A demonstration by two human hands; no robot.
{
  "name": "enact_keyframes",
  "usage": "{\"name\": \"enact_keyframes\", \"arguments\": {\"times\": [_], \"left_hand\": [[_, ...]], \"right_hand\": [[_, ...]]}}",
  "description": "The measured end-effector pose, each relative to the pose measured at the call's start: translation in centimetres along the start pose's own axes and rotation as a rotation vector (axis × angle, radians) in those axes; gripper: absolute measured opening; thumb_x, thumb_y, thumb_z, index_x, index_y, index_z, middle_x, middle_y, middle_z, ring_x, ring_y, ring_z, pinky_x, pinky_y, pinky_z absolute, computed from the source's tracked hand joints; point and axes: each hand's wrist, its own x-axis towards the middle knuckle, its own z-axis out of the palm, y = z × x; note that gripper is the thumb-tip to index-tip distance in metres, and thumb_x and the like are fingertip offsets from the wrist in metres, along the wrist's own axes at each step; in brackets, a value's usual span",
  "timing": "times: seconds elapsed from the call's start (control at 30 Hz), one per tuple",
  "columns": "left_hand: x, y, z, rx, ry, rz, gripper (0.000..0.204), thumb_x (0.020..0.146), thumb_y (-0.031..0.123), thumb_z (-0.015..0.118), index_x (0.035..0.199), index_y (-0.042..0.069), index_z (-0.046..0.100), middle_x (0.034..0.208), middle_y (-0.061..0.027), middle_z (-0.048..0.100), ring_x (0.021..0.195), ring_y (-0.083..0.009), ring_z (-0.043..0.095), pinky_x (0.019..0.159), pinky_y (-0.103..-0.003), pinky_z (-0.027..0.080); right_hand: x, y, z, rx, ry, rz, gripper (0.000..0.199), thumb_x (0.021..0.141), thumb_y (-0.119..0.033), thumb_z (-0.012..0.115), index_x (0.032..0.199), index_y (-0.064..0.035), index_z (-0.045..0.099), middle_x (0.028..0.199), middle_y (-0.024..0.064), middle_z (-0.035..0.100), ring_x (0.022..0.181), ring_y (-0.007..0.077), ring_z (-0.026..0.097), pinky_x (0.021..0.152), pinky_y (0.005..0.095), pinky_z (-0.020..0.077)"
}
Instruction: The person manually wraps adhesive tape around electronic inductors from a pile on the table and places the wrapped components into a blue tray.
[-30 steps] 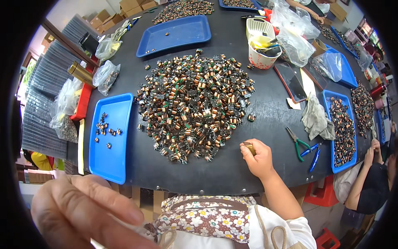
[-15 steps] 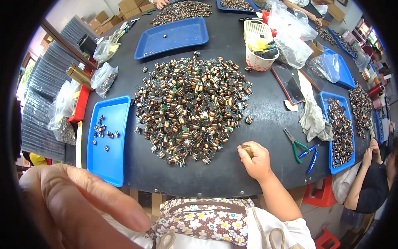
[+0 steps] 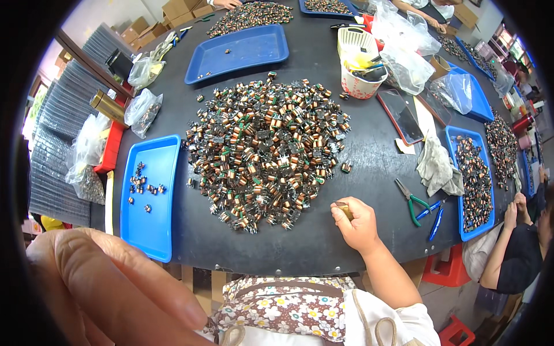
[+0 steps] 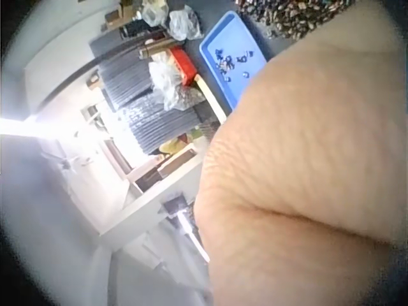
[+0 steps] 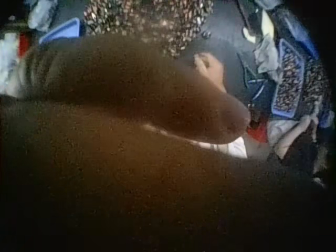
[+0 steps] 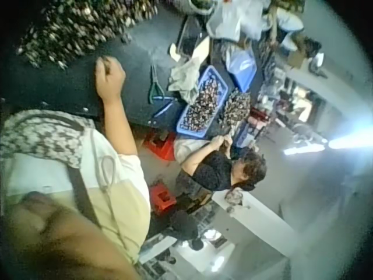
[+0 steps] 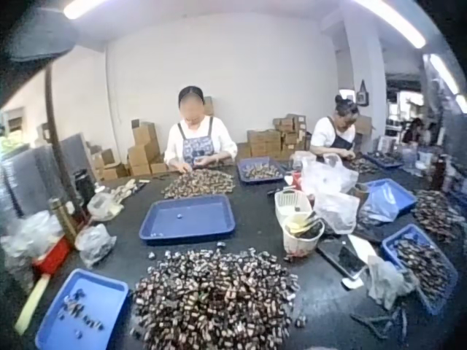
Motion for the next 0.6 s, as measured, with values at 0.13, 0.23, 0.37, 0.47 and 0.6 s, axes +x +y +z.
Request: {"name": "enact_keyframes", "arguments": {"times": [0.13,0.23,0.37,0.47,0.6], "left_hand": [[-0.1,-0.3,0.1,0.002,0.015,-0.018,0.038,0.08,0.016,0.055,0.114,0.0,0.055,0.117,-0.0274,0.052,0.112,-0.0366,0.049,0.095,-0.041,0.04],[0.1,-0.5,0.3,0.0,0.021,-0.02,0.038,0.08,0.015,0.055,0.114,0.0,0.055,0.116,-0.0272,0.053,0.112,-0.0364,0.049,0.095,-0.04,0.04],[0.0,-0.4,0.2,-0.007,0.024,-0.027,0.037,0.08,0.015,0.055,0.114,0.0,0.055,0.116,-0.0269,0.053,0.111,-0.036,0.05,0.094,-0.04,0.04],[-0.2,-0.3,0.0,0.001,0.025,-0.037,0.037,0.08,0.014,0.055,0.114,-0.001,0.055,0.115,-0.0267,0.053,0.111,-0.0357,0.05,0.094,-0.04,0.04],[0.1,-0.4,0.0,-0.005,0.029,-0.056,0.036,0.08,0.014,0.055,0.113,-0.001,0.055,0.115,-0.0264,0.053,0.11,-0.0353,0.05,0.094,-0.04,0.041]], "right_hand": [[0.0,0.0,-0.1,-0.002,-0.009,0.012,0.009,0.087,-0.006,0.057,0.086,0.0021,0.059,0.071,0.0042,0.058,0.059,0.0072,0.053,0.054,0.0216,0.0449],[-0.2,0.8,-0.2,0.01,-0.01,-0.007,0.01,0.087,-0.007,0.057,0.086,0.0022,0.059,0.071,0.0042,0.058,0.059,0.0073,0.053,0.054,0.0217,0.0451],[-0.1,0.0,-0.2,0.008,0.007,-0.004,0.007,0.086,-0.005,0.057,0.086,0.0016,0.059,0.072,0.0046,0.059,0.059,0.0077,0.054,0.053,0.0215,0.0447],[0.1,-5.2,-1.2,0.295,-0.008,-0.018,0.004,0.08,0.003,0.058,0.081,-0.0012,0.057,0.068,0.0053,0.056,0.055,0.0094,0.053,0.049,0.0211,0.0418],[0.9,-16.3,-4.1,0.89,-0.357,-0.468,0.006,0.076,0.004,0.063,0.076,-0.0018,0.062,0.072,0.0134,0.062,0.057,0.0198,0.061,0.049,0.0306,0.0501]]}}
